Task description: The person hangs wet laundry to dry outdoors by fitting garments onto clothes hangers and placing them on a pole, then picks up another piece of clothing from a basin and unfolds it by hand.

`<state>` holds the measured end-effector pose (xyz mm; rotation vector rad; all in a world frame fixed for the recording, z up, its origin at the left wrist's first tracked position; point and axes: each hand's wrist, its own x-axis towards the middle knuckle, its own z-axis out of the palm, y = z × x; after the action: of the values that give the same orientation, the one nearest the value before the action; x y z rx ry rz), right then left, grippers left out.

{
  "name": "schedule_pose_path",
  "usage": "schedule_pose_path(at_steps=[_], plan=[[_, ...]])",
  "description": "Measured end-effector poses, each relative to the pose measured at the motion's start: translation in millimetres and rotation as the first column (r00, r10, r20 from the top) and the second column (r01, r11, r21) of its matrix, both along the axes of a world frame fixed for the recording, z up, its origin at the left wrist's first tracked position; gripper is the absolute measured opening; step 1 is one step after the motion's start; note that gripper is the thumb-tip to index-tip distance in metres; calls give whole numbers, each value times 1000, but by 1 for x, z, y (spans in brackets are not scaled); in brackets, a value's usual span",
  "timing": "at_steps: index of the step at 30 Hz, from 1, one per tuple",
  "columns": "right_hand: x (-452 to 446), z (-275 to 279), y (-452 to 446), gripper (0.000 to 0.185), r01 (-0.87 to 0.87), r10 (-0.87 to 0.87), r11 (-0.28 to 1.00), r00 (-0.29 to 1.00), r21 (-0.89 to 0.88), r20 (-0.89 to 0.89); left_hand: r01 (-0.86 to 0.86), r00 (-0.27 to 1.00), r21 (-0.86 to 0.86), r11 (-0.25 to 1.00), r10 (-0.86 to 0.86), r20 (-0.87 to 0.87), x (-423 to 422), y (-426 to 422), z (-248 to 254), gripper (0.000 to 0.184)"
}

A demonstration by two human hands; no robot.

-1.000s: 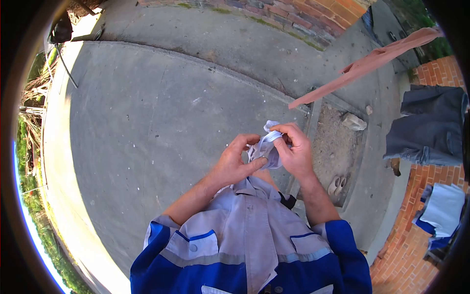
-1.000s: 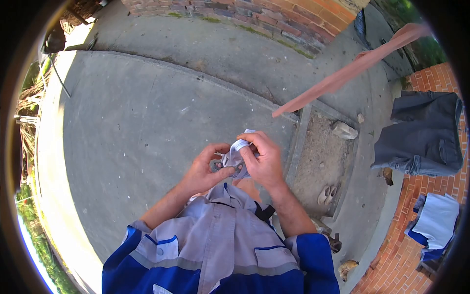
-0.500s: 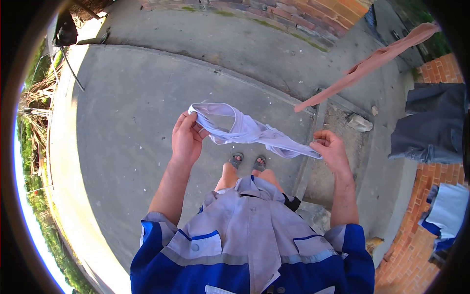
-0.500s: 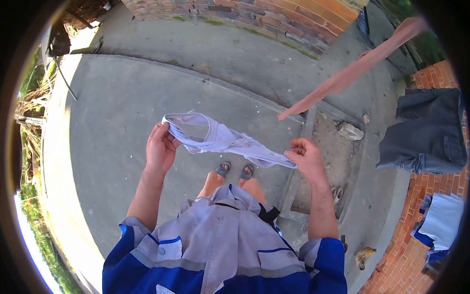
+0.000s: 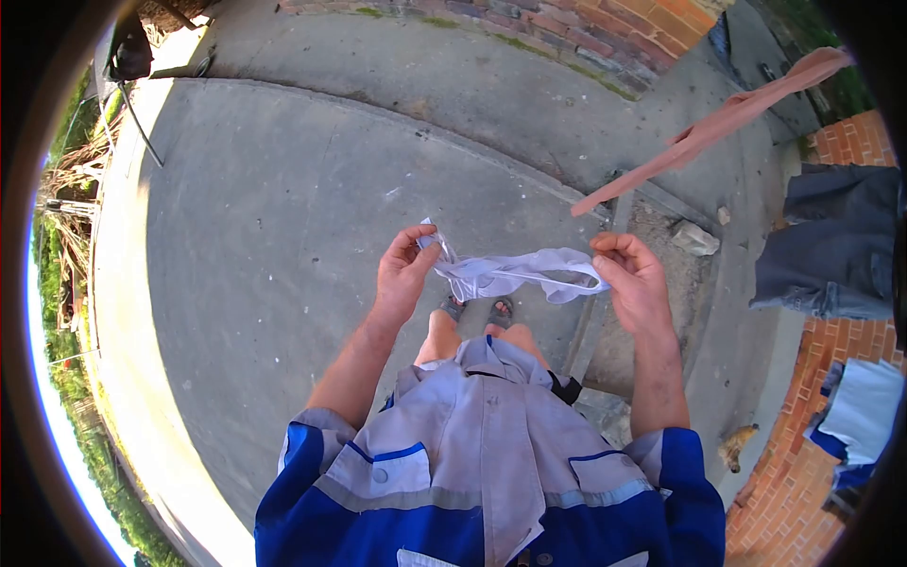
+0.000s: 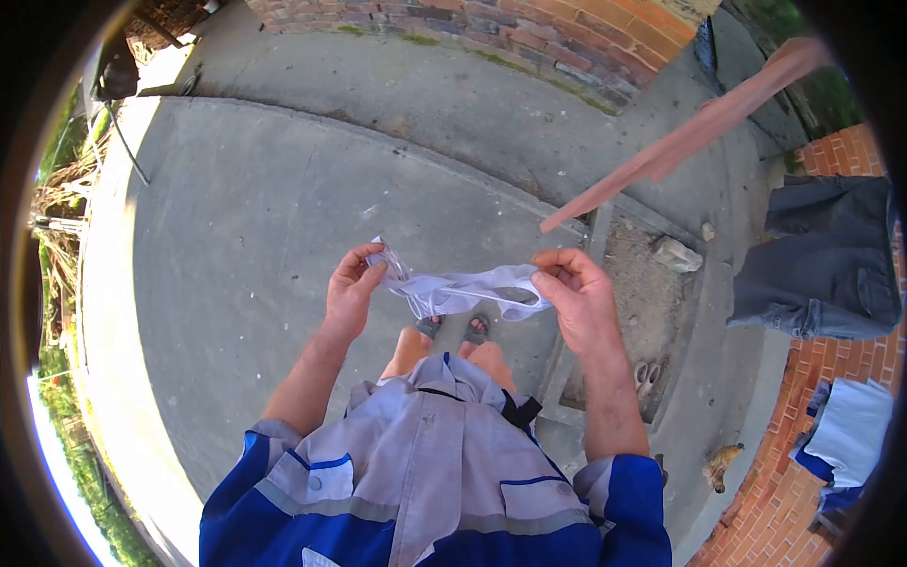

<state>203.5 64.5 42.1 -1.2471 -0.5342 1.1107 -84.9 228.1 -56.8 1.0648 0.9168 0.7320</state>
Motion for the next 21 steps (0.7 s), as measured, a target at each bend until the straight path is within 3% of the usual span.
schedule_pose_path(at_steps=[3,6,9,13,16,17,19,20,21], plan=[[-15,25,6,23,-1,15,988,996,154,-86,229,934,366,902,-98,-344,18,-19,-16,48],[-30,48,15,23,-18,52,964,991,267,-122,482,835,507,715,-199,-513,47,-50,7,55],[-37,64,19,23,-56,78,934,996,353,-48,622,746,515,590,-247,-619,70,-66,-1,46],[-25,76,15,23,10,-31,925,998,381,48,568,822,623,538,-334,-462,73,-57,-12,36],[-9,71,4,21,62,-86,934,995,353,53,618,776,193,762,-553,-305,63,-51,-2,35],[-4,68,2,21,87,-108,936,993,341,44,536,843,27,844,-534,-66,61,-50,-5,34],[7,61,-2,20,133,-166,929,984,347,67,421,886,-355,835,-294,359,57,-49,0,33],[12,58,-4,20,158,-196,924,978,349,75,447,847,-456,770,-200,493,50,-48,5,35],[17,54,-5,19,188,-229,917,970,351,79,490,831,-437,754,-253,496,44,-46,9,37]])
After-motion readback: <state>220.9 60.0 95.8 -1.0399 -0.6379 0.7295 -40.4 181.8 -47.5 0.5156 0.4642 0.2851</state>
